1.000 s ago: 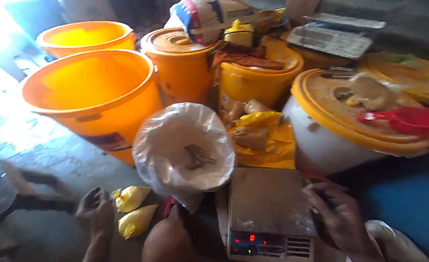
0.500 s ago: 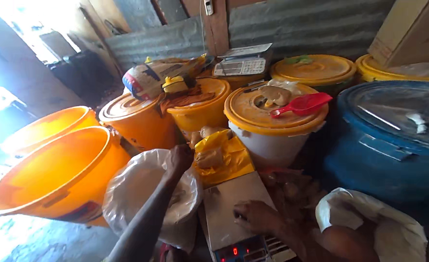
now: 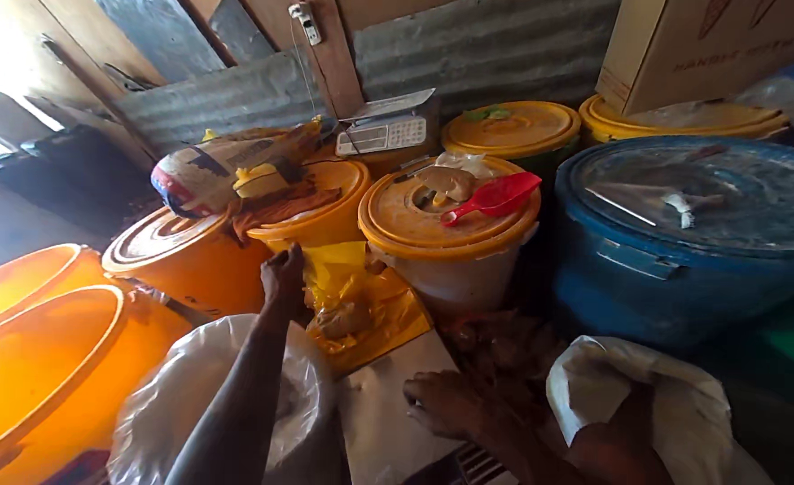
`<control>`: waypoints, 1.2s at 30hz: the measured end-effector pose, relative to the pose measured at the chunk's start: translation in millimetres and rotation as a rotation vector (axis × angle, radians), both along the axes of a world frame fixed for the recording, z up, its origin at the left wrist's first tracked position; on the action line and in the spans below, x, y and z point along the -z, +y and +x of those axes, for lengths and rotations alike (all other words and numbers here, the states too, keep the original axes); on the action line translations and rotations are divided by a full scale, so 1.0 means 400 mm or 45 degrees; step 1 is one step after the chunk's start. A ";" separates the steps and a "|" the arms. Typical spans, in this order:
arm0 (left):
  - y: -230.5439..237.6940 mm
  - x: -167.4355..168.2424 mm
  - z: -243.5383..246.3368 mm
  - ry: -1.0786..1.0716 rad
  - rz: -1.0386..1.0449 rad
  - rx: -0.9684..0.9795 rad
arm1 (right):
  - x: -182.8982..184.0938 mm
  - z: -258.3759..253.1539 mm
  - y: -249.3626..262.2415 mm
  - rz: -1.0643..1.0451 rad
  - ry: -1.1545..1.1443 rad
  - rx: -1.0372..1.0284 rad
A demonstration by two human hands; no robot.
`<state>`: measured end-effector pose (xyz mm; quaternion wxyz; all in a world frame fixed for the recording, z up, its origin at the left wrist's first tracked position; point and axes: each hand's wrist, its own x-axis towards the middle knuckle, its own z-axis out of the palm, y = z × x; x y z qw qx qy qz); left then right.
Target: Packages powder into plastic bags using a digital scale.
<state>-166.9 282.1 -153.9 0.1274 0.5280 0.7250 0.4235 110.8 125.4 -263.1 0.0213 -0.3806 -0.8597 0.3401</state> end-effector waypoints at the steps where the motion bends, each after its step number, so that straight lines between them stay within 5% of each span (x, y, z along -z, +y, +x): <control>1: -0.031 -0.024 0.002 0.008 0.053 0.052 | -0.010 0.000 0.001 -0.004 0.023 0.085; 4: -0.156 -0.060 0.023 0.026 0.154 0.163 | -0.029 -0.001 0.008 -0.050 0.288 0.415; 8: -0.355 0.028 0.045 -0.077 0.165 0.359 | -0.020 -0.021 0.008 -0.308 0.913 0.752; 14: -0.529 0.185 0.122 -0.314 0.095 0.519 | -0.016 -0.062 -0.046 -0.809 1.116 0.740; 19: -0.534 0.239 0.127 -0.388 -0.092 0.676 | 0.017 -0.091 -0.069 -0.784 1.182 0.579; 26: -0.520 0.240 0.103 -0.715 -0.126 0.573 | 0.035 -0.106 -0.063 -0.800 1.312 0.638; 36: -0.485 0.189 0.074 -0.979 0.052 0.504 | 0.001 -0.109 0.005 -0.635 1.545 0.971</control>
